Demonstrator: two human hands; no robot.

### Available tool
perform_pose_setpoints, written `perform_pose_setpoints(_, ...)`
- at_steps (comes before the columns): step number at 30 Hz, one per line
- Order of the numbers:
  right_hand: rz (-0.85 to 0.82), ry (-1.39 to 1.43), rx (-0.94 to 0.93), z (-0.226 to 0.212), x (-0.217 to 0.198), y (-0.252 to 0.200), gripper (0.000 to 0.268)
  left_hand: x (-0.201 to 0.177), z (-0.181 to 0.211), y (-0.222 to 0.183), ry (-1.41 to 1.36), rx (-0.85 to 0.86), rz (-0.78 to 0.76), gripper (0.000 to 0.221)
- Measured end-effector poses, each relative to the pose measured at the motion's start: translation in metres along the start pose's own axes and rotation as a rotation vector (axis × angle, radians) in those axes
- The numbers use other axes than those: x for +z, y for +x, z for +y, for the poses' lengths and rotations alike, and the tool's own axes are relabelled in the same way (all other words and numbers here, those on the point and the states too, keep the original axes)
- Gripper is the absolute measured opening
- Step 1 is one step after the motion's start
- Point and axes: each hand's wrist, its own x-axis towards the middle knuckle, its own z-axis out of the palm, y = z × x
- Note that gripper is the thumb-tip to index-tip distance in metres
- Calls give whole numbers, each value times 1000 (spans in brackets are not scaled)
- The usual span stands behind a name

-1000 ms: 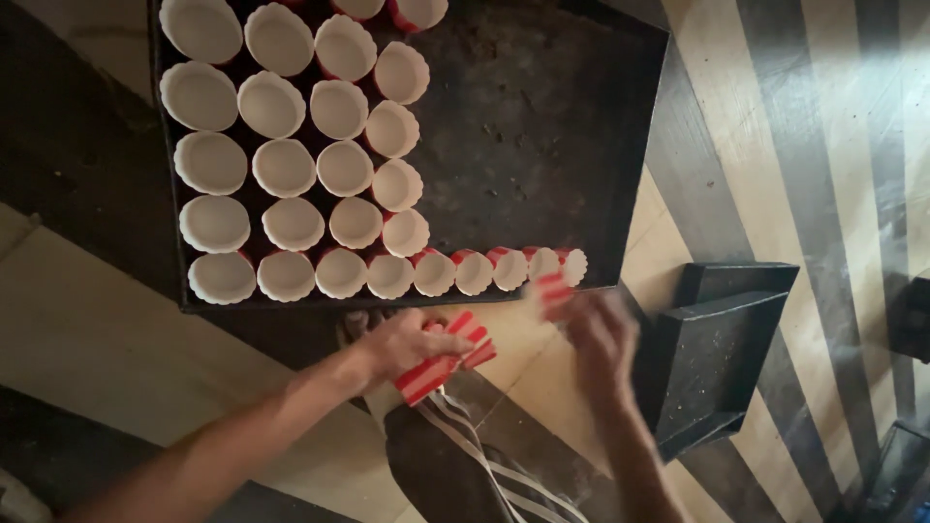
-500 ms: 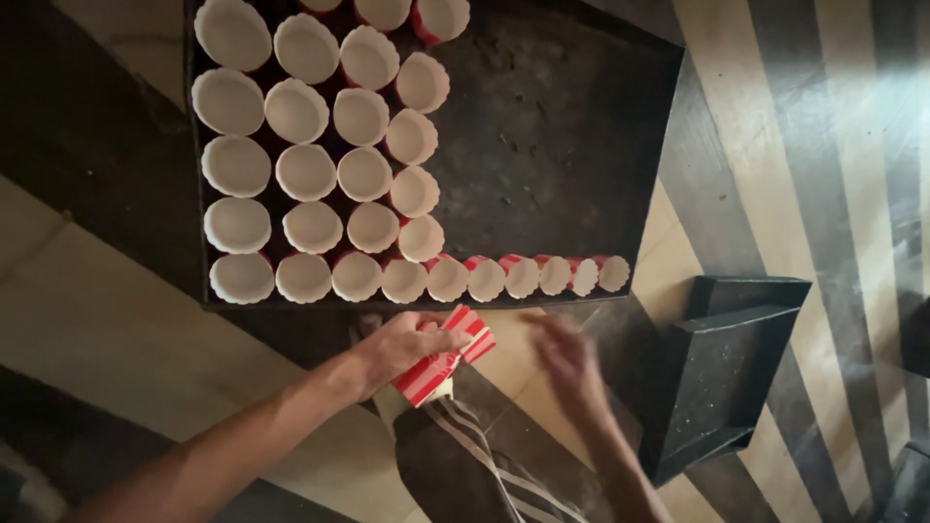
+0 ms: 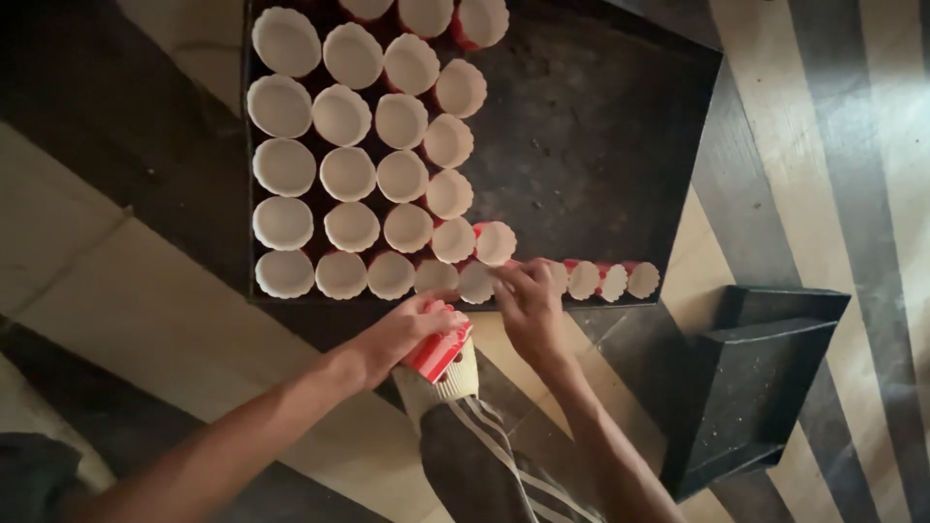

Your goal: Placing paper baking cups into rows on a metal tray on the floor.

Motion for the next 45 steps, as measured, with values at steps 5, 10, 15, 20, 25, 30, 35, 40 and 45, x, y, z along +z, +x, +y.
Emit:
perform_pose_setpoints(5,-245,584,355,-22,-18,-31,19,4,2,1,104,38,13,66)
perform_pose_setpoints(10,-292,885,462,-18,-17,-35,14,7,4,2,199,74,-42,63)
perform_pose_setpoints(15,-134,927,435,-16,-17,-36,11,16,16,1,300,96,-2,53)
perform_pose_setpoints(20,127,761,413,12,-27,-19,12,12,11,6,373,51,39,54)
perform_pose_setpoints(25,419,213,286,48,-23,16,14,8,2,13,174,27,-49,54)
perform_pose_setpoints(30,122,-11,198,17,-20,5,21,16,3,13,208,45,-11,51)
perform_pose_setpoints(35,-85,377,272,25,-37,-38,20,24,0,24,160,45,-21,54)
perform_pose_setpoints(40,-72,535,320,-1,-65,-19,21,25,2,23,86,12,-57,57)
perform_pose_setpoints(45,-238,441,301,26,-55,-25,18,22,-2,28,204,-4,42,57)
